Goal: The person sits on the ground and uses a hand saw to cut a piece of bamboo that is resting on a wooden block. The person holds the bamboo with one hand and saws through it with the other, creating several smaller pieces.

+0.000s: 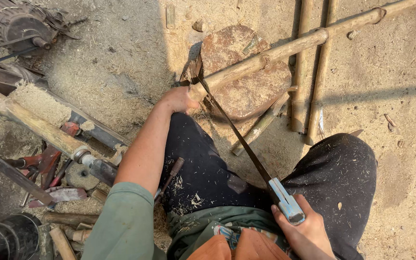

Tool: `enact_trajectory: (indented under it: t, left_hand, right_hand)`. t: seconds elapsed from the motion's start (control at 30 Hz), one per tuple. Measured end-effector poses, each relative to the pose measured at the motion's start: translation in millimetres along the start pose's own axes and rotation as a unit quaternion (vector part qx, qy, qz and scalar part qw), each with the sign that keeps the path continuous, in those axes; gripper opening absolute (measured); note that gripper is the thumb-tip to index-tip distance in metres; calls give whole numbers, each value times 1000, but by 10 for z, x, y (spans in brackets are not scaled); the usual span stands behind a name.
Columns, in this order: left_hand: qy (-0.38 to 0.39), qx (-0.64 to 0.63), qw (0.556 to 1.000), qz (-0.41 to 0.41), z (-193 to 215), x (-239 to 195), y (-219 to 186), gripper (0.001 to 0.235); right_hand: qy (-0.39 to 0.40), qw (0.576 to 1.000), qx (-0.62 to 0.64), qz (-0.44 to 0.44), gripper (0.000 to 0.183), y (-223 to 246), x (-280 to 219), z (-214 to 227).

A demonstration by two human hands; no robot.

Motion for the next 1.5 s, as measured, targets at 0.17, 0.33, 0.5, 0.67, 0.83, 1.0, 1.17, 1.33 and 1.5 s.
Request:
enact_trajectory:
  t: [0.17, 0.33, 0.5, 0.67, 0.83, 1.0, 1.17, 1.33, 1.5]
  left_hand:
    - [-42, -302, 950, 70, 7, 127, 20, 42]
    - [-59, -239, 965, 93, -84, 250, 168, 55]
    - [-83, -159, 983, 47, -98, 516, 367, 95]
    - [-10, -64, 994, 88, -90, 316, 200, 88]
    - [-44, -31, 995, 79, -20, 96, -45, 65]
    - [-54, -412, 907, 66, 83, -188, -412, 51]
    - [63, -612, 788, 33, -128, -533, -1340, 59]
    - [146, -587, 796, -4, -150, -818, -1749, 69]
    - [171, -634, 754, -10, -165, -884, -1662, 68]
  right_hand:
    - [-59, 992, -70, 82, 46, 296, 516, -206]
    - [-32, 986, -42, 160, 41, 547, 893, -116]
    - [-26, 995, -63, 70, 38, 59, 403, 62]
    - [-60, 996, -59, 35, 41, -279, 166, 252]
    - [-120, 986, -8, 116, 47, -74, 550, 267]
    - [-87, 984, -29, 153, 42, 495, 1417, 240]
    - [-97, 956, -6, 276, 36, 560, 1496, 171]
    - [4, 978, 173, 115, 30, 418, 1518, 319]
    - [27, 961, 265, 69, 28, 175, 1669, 618]
Point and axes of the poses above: each hand's wrist, its own x-axis towards the middle knuckle, its own z-axis out of the back of the hand, y = z × x, the point moved 3 cm from there along x, towards the middle knuckle
